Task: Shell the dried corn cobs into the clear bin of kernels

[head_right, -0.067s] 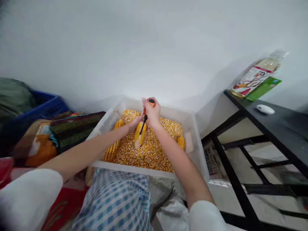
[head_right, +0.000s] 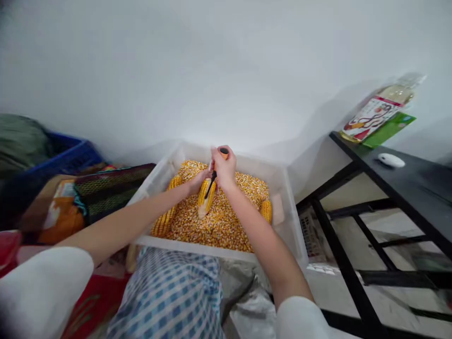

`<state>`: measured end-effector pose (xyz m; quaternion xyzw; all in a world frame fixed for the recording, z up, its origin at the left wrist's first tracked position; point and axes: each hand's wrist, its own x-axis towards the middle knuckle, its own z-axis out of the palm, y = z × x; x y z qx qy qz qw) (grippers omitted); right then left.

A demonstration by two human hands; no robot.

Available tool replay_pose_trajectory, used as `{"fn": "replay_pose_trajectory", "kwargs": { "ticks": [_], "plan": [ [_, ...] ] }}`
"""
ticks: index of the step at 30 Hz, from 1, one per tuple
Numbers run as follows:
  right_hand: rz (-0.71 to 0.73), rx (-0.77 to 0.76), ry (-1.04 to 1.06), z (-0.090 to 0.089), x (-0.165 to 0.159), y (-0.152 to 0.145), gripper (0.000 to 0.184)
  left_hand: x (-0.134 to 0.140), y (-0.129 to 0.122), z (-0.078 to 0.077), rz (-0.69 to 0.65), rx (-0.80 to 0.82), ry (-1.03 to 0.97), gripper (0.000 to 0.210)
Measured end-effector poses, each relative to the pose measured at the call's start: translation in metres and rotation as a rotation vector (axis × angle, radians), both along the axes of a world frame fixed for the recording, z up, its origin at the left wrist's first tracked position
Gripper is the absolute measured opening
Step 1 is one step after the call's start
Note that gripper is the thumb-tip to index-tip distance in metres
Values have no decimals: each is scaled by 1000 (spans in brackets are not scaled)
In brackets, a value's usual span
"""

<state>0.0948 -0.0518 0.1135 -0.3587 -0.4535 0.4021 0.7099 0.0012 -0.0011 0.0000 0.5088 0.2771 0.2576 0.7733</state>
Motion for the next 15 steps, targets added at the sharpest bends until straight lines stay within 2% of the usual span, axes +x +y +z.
{"fn": "replay_pose_trajectory", "kwargs": {
  "ticks": [7,11,15],
  "plan": [
    [-98,-9,4,-10,2,6,27,2,-2,0,84,-57,-16,39],
    [-51,-82,-18,-14,1,8,26,3,-3,-1,131,-85,-47,36],
    [-84,6,23,-8,1,8,25,2,-3,-1,94,-101,-10,40]
  ]
}}
